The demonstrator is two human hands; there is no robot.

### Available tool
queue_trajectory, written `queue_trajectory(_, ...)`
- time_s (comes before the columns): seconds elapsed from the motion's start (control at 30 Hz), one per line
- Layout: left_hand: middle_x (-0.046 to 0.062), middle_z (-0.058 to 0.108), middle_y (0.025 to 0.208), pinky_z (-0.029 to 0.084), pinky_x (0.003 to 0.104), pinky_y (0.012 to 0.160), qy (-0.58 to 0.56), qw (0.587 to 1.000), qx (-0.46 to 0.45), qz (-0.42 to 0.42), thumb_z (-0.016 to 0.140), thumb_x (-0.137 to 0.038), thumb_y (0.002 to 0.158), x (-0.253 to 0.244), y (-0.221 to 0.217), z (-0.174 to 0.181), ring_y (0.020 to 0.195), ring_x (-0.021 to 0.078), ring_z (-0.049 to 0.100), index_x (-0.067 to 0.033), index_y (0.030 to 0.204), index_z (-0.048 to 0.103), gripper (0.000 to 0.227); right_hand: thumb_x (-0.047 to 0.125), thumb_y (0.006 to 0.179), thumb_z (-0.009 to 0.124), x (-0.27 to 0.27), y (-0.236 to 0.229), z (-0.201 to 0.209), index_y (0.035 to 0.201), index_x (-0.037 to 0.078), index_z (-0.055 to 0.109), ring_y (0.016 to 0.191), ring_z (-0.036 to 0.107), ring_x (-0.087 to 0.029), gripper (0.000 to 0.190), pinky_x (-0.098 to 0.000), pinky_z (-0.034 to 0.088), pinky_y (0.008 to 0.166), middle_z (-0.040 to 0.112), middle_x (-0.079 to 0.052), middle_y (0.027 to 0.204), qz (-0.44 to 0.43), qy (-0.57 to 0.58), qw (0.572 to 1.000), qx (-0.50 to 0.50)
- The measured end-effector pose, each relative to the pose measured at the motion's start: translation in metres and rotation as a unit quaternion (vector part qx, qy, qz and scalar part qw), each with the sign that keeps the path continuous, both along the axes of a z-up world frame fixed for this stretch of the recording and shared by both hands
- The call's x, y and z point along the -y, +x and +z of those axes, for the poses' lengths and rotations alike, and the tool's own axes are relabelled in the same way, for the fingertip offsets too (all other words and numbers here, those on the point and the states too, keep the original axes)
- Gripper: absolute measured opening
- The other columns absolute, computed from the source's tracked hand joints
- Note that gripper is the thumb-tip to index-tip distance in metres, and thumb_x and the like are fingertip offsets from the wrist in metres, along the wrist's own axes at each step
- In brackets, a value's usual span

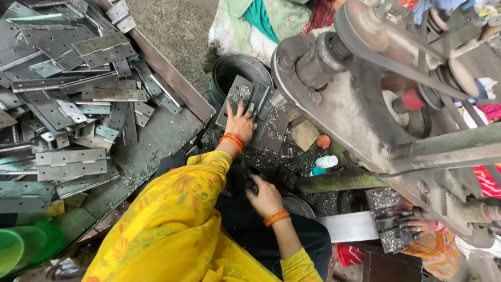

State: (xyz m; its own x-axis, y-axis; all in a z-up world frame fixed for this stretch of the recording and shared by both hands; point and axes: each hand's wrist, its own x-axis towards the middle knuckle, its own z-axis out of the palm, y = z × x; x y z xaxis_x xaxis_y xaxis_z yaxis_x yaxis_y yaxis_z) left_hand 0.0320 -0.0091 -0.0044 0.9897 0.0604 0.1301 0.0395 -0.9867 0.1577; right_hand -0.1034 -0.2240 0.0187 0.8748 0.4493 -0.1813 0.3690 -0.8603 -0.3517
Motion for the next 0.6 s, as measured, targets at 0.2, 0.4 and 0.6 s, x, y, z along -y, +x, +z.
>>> queue_trajectory(0.2, -0.001, 0.046, 0.156, -0.001, 0.080, 0.113, -0.001, 1.000, 0.010, 0.001, 0.041, -0.043, 0.102, -0.005, 0.017, -0.003, 0.154, 0.0366, 0.015, -0.0195, 0.146, 0.056, 0.051, 0.027, 0.078, 0.072, -0.007, -0.035, -0.020, 0.132, 0.020, 0.063, 0.102, 0.072, -0.033, 0.054, -0.0421, 0.058, 0.089, 0.074, -0.010, 0.113, -0.075, 0.091, 0.993, -0.007)
queue_trajectory(0.4, -0.003, 0.045, 0.158, 0.000, 0.081, 0.113, -0.010, 0.999, 0.033, -0.004, 0.043, -0.042, 0.102, -0.007, 0.016, -0.006, 0.155, 0.0359, 0.014, -0.0194, 0.144, 0.057, 0.050, 0.028, 0.081, 0.072, -0.011, -0.027, 0.004, 0.134, 0.017, 0.060, 0.110, 0.066, -0.038, 0.055, -0.0477, 0.054, 0.089, 0.069, -0.014, 0.120, -0.023, 0.022, 0.999, -0.015)
queue_trajectory(0.6, -0.002, 0.045, 0.157, -0.001, 0.080, 0.113, -0.005, 1.000, -0.001, -0.014, 0.042, -0.040, 0.103, -0.009, 0.013, 0.004, 0.157, 0.0371, 0.012, -0.0185, 0.145, 0.057, 0.050, 0.031, 0.081, 0.073, -0.011, -0.010, 0.007, 0.132, 0.018, 0.062, 0.111, 0.067, -0.037, 0.053, -0.0469, 0.055, 0.092, 0.070, -0.013, 0.122, -0.004, -0.011, 1.000, -0.011)
